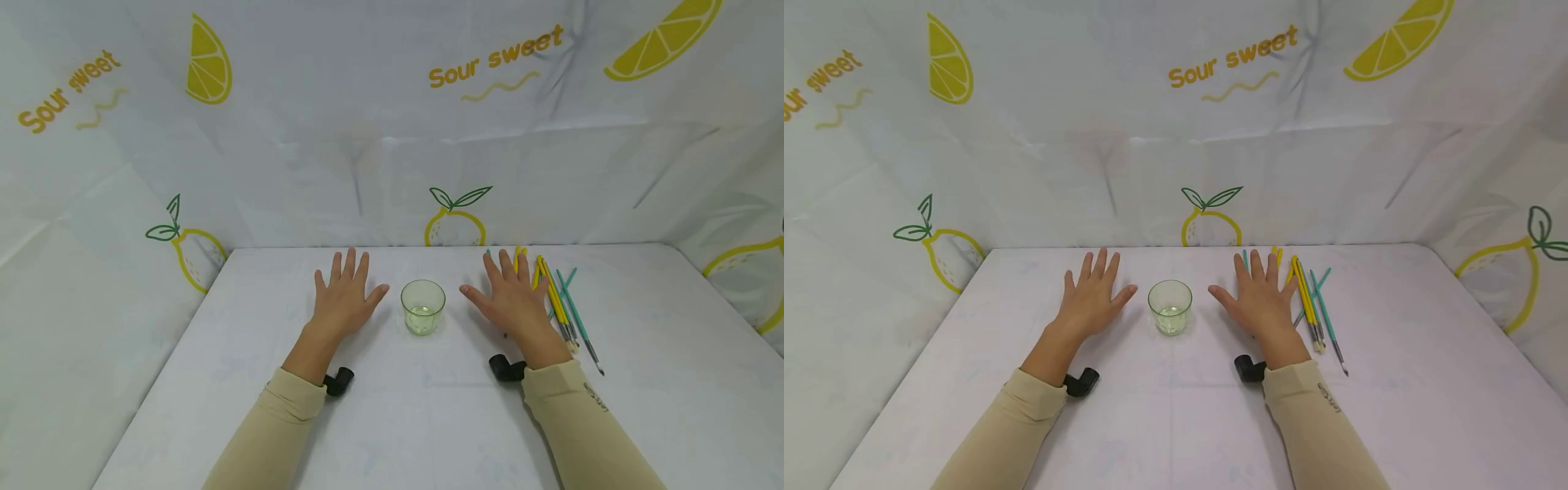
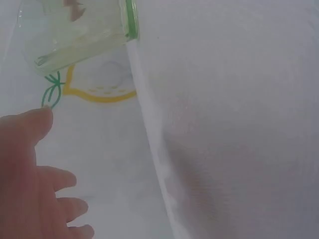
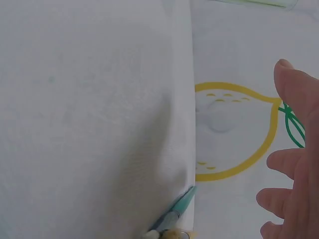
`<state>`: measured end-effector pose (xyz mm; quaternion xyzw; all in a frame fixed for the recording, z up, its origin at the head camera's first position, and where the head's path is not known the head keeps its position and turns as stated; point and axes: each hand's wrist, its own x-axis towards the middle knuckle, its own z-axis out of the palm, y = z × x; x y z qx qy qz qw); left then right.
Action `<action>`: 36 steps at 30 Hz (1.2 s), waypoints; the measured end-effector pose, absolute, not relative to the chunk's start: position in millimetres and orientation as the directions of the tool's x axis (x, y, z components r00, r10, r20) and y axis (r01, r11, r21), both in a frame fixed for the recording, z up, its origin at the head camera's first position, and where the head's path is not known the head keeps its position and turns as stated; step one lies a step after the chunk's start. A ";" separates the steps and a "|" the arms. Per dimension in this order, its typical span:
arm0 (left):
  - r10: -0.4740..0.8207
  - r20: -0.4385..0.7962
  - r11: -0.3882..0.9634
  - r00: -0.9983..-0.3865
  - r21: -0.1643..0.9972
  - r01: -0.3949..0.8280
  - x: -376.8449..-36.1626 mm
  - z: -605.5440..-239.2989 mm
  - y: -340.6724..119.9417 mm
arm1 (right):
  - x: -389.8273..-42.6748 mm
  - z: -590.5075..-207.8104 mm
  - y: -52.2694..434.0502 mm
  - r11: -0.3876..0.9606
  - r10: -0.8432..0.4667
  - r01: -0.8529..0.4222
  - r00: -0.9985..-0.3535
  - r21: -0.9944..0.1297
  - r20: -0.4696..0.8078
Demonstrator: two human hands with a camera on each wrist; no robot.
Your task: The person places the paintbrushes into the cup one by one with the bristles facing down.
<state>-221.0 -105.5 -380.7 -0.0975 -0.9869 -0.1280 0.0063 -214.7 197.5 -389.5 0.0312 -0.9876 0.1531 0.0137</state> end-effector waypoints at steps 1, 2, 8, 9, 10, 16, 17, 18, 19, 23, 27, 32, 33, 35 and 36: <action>0.198 0.037 0.942 -0.980 0.271 0.200 -221.4 -381.0 -104.9 | -214.5 -389.1 198.4 0.952 -0.056 -0.063 -0.998 -0.300 0.032; 0.205 0.035 0.933 -0.978 0.294 0.207 -221.8 -381.4 -104.1 | -214.4 -388.6 199.6 0.953 -0.055 -0.061 -0.998 -0.296 0.028; 0.271 0.020 0.828 -0.962 0.504 0.244 -224.2 -382.6 -98.6 | -213.2 -378.9 211.6 0.945 -0.047 -0.048 -0.999 -0.323 0.012; 0.282 0.010 0.800 -0.959 0.549 0.240 -224.4 -382.7 -97.5 | -212.5 -376.4 215.0 0.939 -0.047 -0.046 -0.999 -0.341 0.004; 0.294 -0.001 0.768 -0.956 0.595 0.235 -224.8 -383.3 -96.5 | -211.9 -373.8 218.7 0.931 -0.050 -0.045 -0.999 -0.362 -0.003; 0.324 -0.069 0.563 -0.944 0.816 0.133 -227.6 -388.6 -87.9 | -204.8 -359.0 253.2 0.877 -0.032 0.012 -0.996 -0.480 -0.083; 0.332 -0.070 0.524 -0.941 0.843 0.122 -228.4 -389.6 -86.2 | -203.2 -357.2 260.0 0.874 -0.014 0.033 -0.996 -0.484 -0.092; 0.341 -0.068 0.483 -0.938 0.868 0.113 -229.1 -390.8 -84.6 | -201.7 -355.9 266.6 0.875 0.010 0.057 -0.995 -0.481 -0.101; 0.349 -0.063 0.444 -0.935 0.890 0.106 -229.7 -391.8 -83.2 | -200.8 -355.8 272.8 0.877 0.038 0.082 -0.994 -0.474 -0.101; 0.353 -0.053 0.299 -0.934 0.953 0.058 -229.6 -393.8 -78.4 | -197.0 -357.8 292.9 0.867 0.143 0.178 -0.984 -0.466 -0.108; 0.306 -0.063 0.177 -0.950 0.984 -0.008 -228.1 -395.9 -75.0 | -195.1 -361.3 303.6 0.846 0.210 0.250 -0.968 -0.472 -0.137; 0.272 -0.084 0.040 -0.959 0.996 -0.076 -227.0 -400.7 -71.1 | -195.9 -366.6 312.7 0.816 0.276 0.326 -0.945 -0.478 -0.175; 0.269 -0.086 0.025 -0.959 0.996 -0.082 -226.4 -401.3 -70.3 | -196.1 -367.8 314.2 0.811 0.286 0.339 -0.941 -0.477 -0.181; 0.270 -0.089 0.007 -0.959 0.996 -0.090 -225.1 -402.5 -68.7 | -196.5 -370.2 317.1 0.795 0.309 0.370 -0.929 -0.480 -0.204; 0.271 -0.093 0.003 -0.958 0.995 -0.096 -224.4 -403.0 -68.1 | -196.6 -371.4 318.5 0.789 0.317 0.382 -0.924 -0.480 -0.214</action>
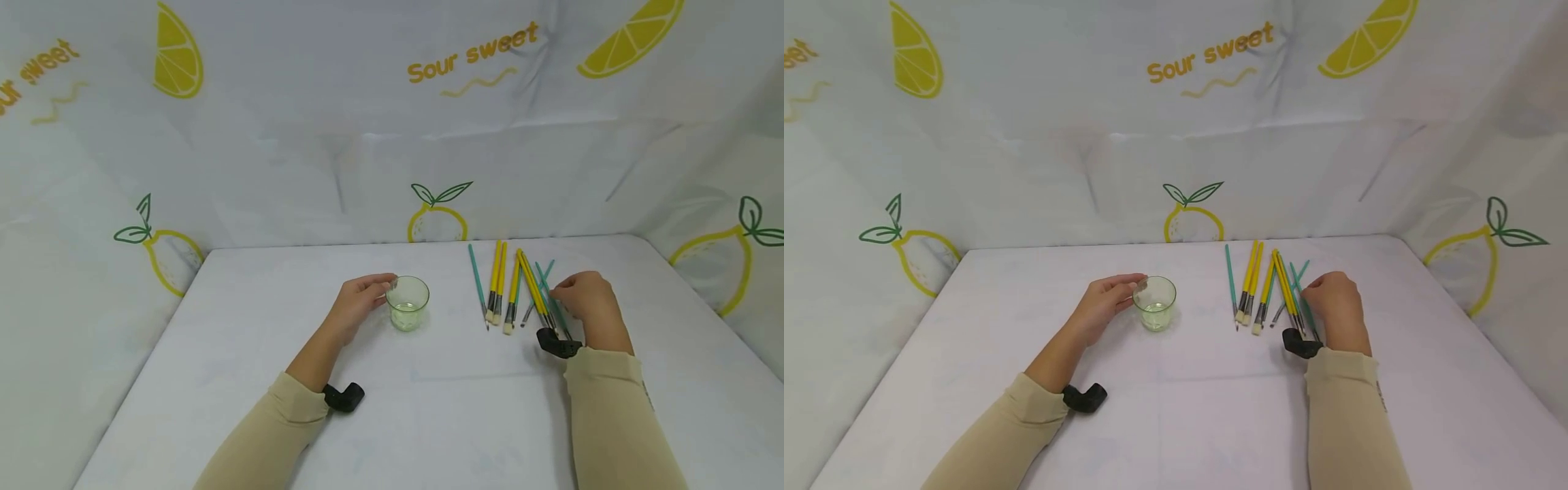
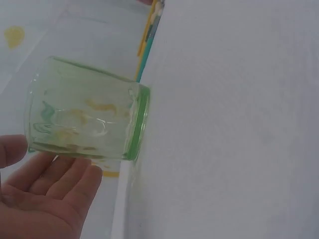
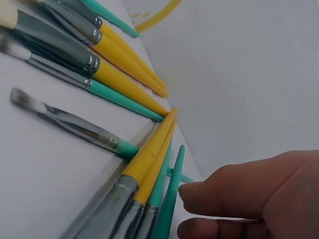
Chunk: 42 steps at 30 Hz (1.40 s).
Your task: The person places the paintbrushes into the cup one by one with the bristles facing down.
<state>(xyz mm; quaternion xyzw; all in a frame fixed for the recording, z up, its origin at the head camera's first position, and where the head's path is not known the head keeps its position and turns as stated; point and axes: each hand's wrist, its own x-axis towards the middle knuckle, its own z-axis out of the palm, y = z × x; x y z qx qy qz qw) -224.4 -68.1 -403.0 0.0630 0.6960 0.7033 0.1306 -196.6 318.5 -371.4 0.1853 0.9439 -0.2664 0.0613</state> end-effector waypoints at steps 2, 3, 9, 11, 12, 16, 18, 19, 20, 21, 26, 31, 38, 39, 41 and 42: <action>0.274 -0.096 -0.002 -0.957 0.995 -0.100 -223.5 -403.8 -68.4 | -198.5 -373.8 319.5 0.780 0.320 0.396 -0.918 -0.484 -0.235; 0.277 -0.094 -0.004 -0.956 0.995 -0.099 -223.0 -404.2 -68.5 | -199.3 -374.9 320.1 0.783 0.314 0.394 -0.918 -0.481 -0.241; 0.278 -0.086 -0.026 -0.957 0.995 -0.096 -221.9 -405.6 -67.7 | -202.7 -381.0 322.9 0.787 0.309 0.403 -0.913 -0.467 -0.267; 0.277 -0.084 -0.039 -0.957 0.994 -0.099 -221.8 -406.4 -67.3 | -203.3 -382.3 323.0 0.785 0.321 0.415 -0.907 -0.459 -0.272; 0.277 -0.084 -0.045 -0.957 0.994 -0.100 -221.8 -406.9 -67.1 | -203.3 -382.8 322.9 0.787 0.325 0.417 -0.907 -0.455 -0.268; 0.287 -0.078 -0.064 -0.955 0.993 -0.100 -222.0 -409.1 -67.3 | -200.5 -379.0 320.8 0.806 0.319 0.384 -0.923 -0.450 -0.216; 0.290 -0.077 -0.070 -0.954 0.992 -0.101 -222.3 -409.6 -67.5 | -198.0 -373.5 318.1 0.821 0.294 0.331 -0.944 -0.465 -0.153; 0.293 -0.074 -0.072 -0.953 0.992 -0.099 -222.4 -409.7 -67.7 | -196.8 -369.8 315.9 0.826 0.277 0.299 -0.954 -0.478 -0.117; 0.296 -0.072 -0.074 -0.952 0.992 -0.098 -222.7 -409.7 -67.7 | -195.5 -365.8 313.5 0.830 0.257 0.261 -0.963 -0.493 -0.077; 0.300 -0.071 -0.077 -0.951 0.992 -0.099 -222.9 -409.6 -67.7 | -194.4 -361.6 310.5 0.834 0.237 0.222 -0.971 -0.505 -0.036; 0.309 -0.068 -0.083 -0.949 0.992 -0.098 -223.7 -408.4 -67.9 | -191.1 -340.1 289.6 0.802 0.191 0.069 -0.971 -0.594 0.145; 0.302 -0.064 -0.078 -0.951 0.993 -0.092 -224.5 -409.0 -68.8 | -191.8 -329.4 263.8 0.701 0.229 -0.049 -0.929 -0.711 0.290; 0.313 -0.052 -0.096 -0.948 0.992 -0.086 -225.9 -411.3 -69.7 | -197.6 -330.6 221.2 0.392 0.236 -0.214 -0.917 -0.895 0.322; 0.317 -0.049 -0.097 -0.947 0.992 -0.084 -225.9 -411.2 -69.6 | -197.4 -330.4 214.9 0.354 0.232 -0.233 -0.916 -0.906 0.327; 0.319 -0.047 -0.098 -0.947 0.992 -0.082 -226.6 -411.9 -69.5 | -196.9 -329.7 202.6 0.265 0.227 -0.273 -0.914 -0.925 0.335; 0.322 -0.044 -0.096 -0.946 0.992 -0.079 -227.0 -412.4 -69.6 | -196.5 -329.0 196.3 0.225 0.226 -0.301 -0.909 -0.927 0.350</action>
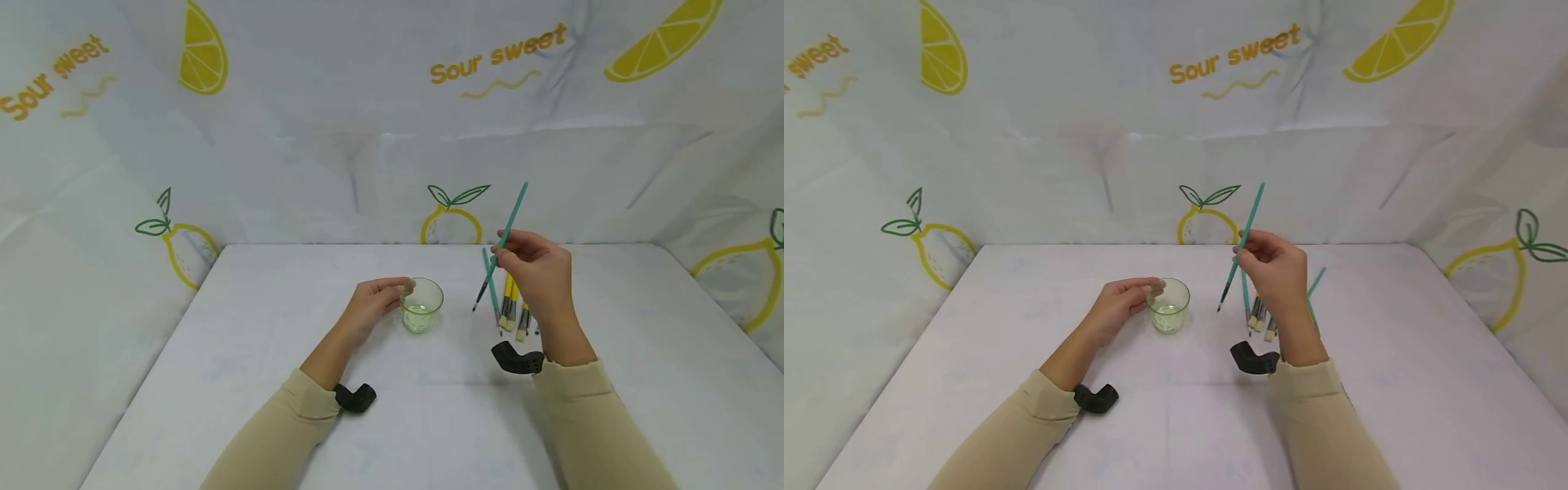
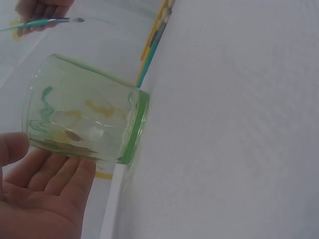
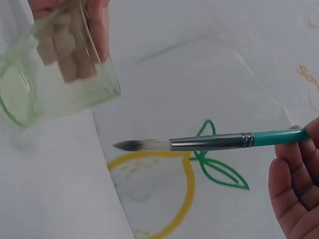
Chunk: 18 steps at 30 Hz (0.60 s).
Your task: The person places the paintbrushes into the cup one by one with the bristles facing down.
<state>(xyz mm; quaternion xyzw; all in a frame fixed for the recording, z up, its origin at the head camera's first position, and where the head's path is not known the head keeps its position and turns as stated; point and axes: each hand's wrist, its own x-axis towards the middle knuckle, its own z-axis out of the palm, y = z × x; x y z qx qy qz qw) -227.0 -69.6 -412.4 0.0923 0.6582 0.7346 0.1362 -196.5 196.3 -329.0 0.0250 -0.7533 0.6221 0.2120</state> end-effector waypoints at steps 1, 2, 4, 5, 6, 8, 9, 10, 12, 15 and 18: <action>0.323 -0.042 -0.095 -0.946 0.993 -0.077 -227.4 -413.1 -69.7 | -196.0 -328.6 190.4 0.182 0.227 -0.330 -0.903 -0.926 0.366; 0.326 -0.038 -0.093 -0.944 0.993 -0.072 -227.5 -413.4 -69.7 | -195.3 -328.1 184.7 0.132 0.232 -0.357 -0.896 -0.925 0.379; 0.332 -0.040 -0.087 -0.942 0.994 -0.073 -228.5 -414.4 -69.7 | -194.1 -327.6 174.7 0.052 0.231 -0.402 -0.886 -0.914 0.402; 0.337 -0.039 -0.085 -0.941 0.994 -0.072 -228.6 -414.2 -69.4 | -193.6 -328.1 170.5 0.024 0.225 -0.417 -0.883 -0.909 0.411; 0.342 -0.040 -0.082 -0.939 0.994 -0.072 -228.6 -413.9 -69.3 | -193.5 -329.4 166.3 0.025 0.220 -0.426 -0.880 -0.905 0.420; 0.349 -0.043 -0.082 -0.936 0.994 -0.076 -229.0 -413.8 -68.7 | -194.3 -333.9 159.2 0.068 0.194 -0.413 -0.887 -0.908 0.418; 0.351 -0.046 -0.082 -0.935 0.994 -0.079 -229.2 -414.0 -68.6 | -194.5 -336.4 155.6 0.116 0.174 -0.401 -0.892 -0.909 0.416; 0.353 -0.045 -0.081 -0.935 0.994 -0.078 -229.3 -414.3 -68.4 | -195.7 -339.9 152.5 0.164 0.156 -0.383 -0.900 -0.909 0.407; 0.352 -0.041 -0.077 -0.935 0.994 -0.073 -229.1 -414.7 -68.2 | -198.2 -347.0 147.1 0.253 0.126 -0.337 -0.918 -0.907 0.377; 0.347 -0.046 -0.075 -0.937 0.994 -0.077 -228.9 -415.9 -67.9 | -200.4 -355.8 140.9 0.322 0.088 -0.268 -0.947 -0.908 0.311; 0.353 -0.045 -0.081 -0.935 0.994 -0.078 -228.2 -416.5 -67.5 | -202.8 -363.4 137.9 0.348 0.068 -0.222 -0.963 -0.911 0.261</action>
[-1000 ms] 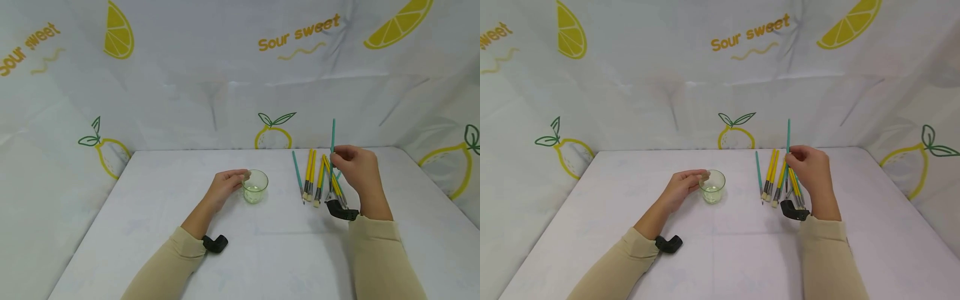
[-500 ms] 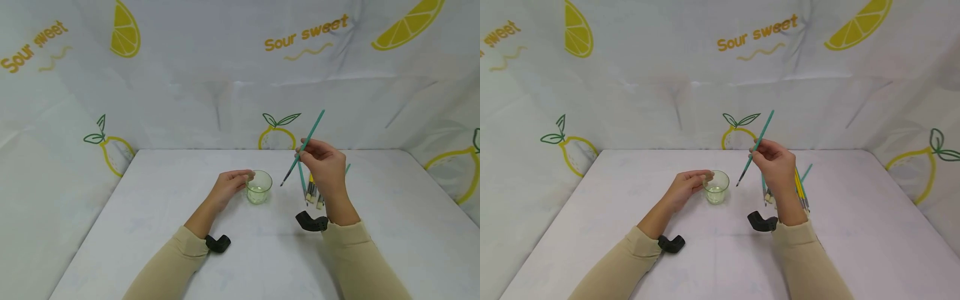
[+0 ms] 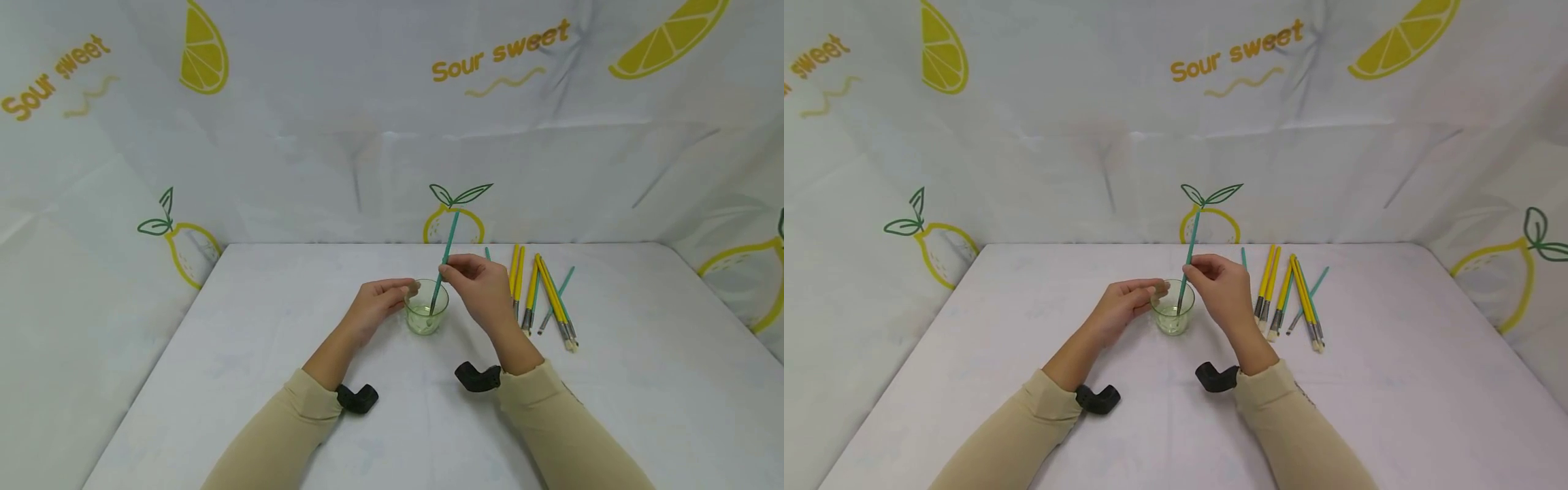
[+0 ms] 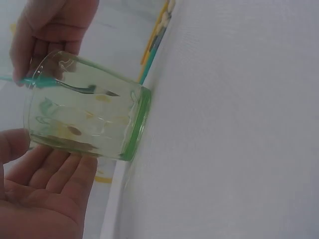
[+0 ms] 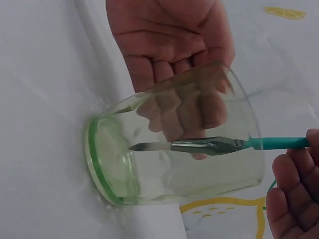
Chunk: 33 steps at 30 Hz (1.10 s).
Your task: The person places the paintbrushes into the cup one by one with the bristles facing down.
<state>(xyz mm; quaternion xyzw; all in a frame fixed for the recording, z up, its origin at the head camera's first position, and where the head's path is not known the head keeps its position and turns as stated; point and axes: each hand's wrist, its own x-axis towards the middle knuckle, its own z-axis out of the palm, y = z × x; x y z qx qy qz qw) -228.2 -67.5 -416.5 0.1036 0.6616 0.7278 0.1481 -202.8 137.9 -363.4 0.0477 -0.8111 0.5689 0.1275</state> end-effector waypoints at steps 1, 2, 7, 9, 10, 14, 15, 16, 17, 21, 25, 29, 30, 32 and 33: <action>0.356 -0.047 -0.081 -0.933 0.993 -0.081 -228.0 -416.6 -67.2 | -203.3 -365.7 137.3 0.357 0.064 -0.208 -0.967 -0.910 0.246; 0.360 -0.046 -0.082 -0.932 0.993 -0.081 -227.8 -416.4 -66.9 | -204.2 -368.0 137.0 0.366 0.059 -0.199 -0.970 -0.909 0.236; 0.377 -0.042 -0.082 -0.925 0.994 -0.078 -227.2 -416.4 -65.9 | -208.0 -376.9 136.7 0.405 0.057 -0.173 -0.975 -0.898 0.214; 0.382 -0.046 -0.082 -0.923 0.993 -0.083 -227.2 -417.1 -65.9 | -209.0 -379.3 136.9 0.414 0.058 -0.162 -0.977 -0.896 0.204; 0.385 -0.046 -0.079 -0.922 0.993 -0.082 -227.3 -417.6 -66.0 | -209.3 -380.3 137.0 0.421 0.056 -0.156 -0.979 -0.894 0.198; 0.394 -0.054 -0.073 -0.918 0.993 -0.090 -227.7 -419.0 -66.2 | -210.5 -383.1 136.8 0.427 0.041 -0.131 -0.986 -0.895 0.164; 0.396 -0.051 -0.072 -0.917 0.994 -0.087 -227.9 -419.4 -66.3 | -210.8 -383.6 136.8 0.432 0.037 -0.130 -0.986 -0.893 0.162; 0.399 -0.048 -0.072 -0.916 0.994 -0.083 -228.1 -419.7 -66.2 | -210.9 -383.8 136.7 0.434 0.033 -0.132 -0.986 -0.891 0.162; 0.399 -0.047 -0.074 -0.916 0.994 -0.083 -228.3 -419.8 -66.2 | -211.1 -384.1 136.8 0.438 0.031 -0.133 -0.986 -0.889 0.162; 0.407 -0.024 -0.071 -0.913 0.996 -0.058 -229.0 -421.1 -66.1 | -211.6 -385.2 137.1 0.459 0.020 -0.135 -0.987 -0.878 0.163; 0.408 -0.016 -0.060 -0.913 0.997 -0.045 -229.3 -421.6 -65.9 | -211.7 -384.9 137.2 0.467 0.012 -0.134 -0.987 -0.874 0.158; 0.406 -0.029 -0.062 -0.913 0.996 -0.059 -228.9 -420.5 -66.0 | -211.8 -384.2 137.7 0.476 0.005 -0.138 -0.987 -0.869 0.159; 0.405 -0.033 -0.062 -0.914 0.996 -0.064 -228.8 -420.3 -65.9 | -211.8 -384.0 138.2 0.478 0.003 -0.141 -0.987 -0.867 0.162; 0.403 -0.037 -0.065 -0.914 0.996 -0.069 -228.5 -419.6 -65.9 | -211.9 -383.6 139.4 0.487 0.004 -0.144 -0.986 -0.861 0.167; 0.402 -0.036 -0.067 -0.915 0.995 -0.068 -228.2 -419.3 -65.8 | -212.0 -383.1 140.1 0.490 0.005 -0.147 -0.985 -0.859 0.171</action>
